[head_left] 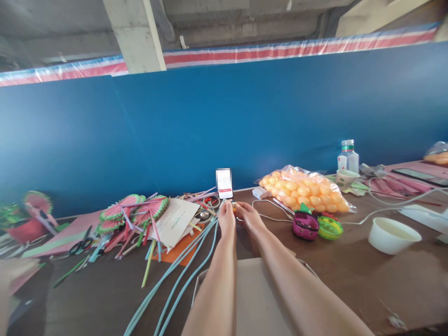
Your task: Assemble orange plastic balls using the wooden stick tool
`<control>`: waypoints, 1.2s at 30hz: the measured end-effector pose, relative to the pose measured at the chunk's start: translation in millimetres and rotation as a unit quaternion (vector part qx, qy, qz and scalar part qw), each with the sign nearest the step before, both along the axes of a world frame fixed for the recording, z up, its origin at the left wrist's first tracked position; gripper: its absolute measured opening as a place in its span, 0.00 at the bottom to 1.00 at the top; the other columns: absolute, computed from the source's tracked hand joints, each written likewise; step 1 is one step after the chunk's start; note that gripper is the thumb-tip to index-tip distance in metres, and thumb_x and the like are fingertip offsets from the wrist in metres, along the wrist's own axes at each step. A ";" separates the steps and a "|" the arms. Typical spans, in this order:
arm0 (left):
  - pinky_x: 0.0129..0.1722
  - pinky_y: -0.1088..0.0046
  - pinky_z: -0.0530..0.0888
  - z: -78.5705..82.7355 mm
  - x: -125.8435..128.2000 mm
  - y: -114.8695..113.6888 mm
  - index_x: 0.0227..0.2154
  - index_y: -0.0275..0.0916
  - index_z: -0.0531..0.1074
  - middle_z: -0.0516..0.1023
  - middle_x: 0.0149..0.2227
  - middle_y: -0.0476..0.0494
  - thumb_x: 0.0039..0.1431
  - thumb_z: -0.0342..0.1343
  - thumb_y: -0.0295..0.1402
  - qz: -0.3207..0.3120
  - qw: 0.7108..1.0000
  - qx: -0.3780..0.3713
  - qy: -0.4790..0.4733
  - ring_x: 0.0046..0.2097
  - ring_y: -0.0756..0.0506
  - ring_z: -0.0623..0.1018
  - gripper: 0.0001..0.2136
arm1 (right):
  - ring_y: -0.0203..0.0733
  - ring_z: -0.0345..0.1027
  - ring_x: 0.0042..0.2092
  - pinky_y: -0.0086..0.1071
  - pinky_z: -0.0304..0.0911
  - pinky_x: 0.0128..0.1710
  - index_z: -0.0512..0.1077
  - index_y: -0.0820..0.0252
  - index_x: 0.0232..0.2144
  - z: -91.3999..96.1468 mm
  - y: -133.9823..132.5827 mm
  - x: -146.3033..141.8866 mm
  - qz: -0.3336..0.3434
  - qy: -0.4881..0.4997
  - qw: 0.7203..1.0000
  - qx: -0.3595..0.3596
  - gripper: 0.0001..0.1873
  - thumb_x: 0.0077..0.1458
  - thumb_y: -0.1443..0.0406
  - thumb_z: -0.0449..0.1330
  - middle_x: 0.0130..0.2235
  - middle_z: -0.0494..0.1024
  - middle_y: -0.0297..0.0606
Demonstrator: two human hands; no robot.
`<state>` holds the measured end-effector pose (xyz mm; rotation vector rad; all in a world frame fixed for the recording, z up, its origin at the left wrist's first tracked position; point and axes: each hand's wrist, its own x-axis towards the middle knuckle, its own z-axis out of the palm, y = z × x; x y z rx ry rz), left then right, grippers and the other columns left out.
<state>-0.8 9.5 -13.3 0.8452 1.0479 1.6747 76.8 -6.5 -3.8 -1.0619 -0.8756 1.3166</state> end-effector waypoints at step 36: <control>0.31 0.73 0.73 1.5 4.9 -4.1 0.42 0.36 0.75 0.76 0.33 0.44 0.53 0.60 0.42 -0.024 0.998 0.016 -0.054 0.30 0.49 0.76 0.17 | 0.30 0.60 0.25 0.24 0.52 0.22 0.77 0.57 0.40 5.1 -2.6 4.9 -0.001 0.020 1.000 -0.020 0.24 0.41 0.53 0.70 0.27 0.74 0.33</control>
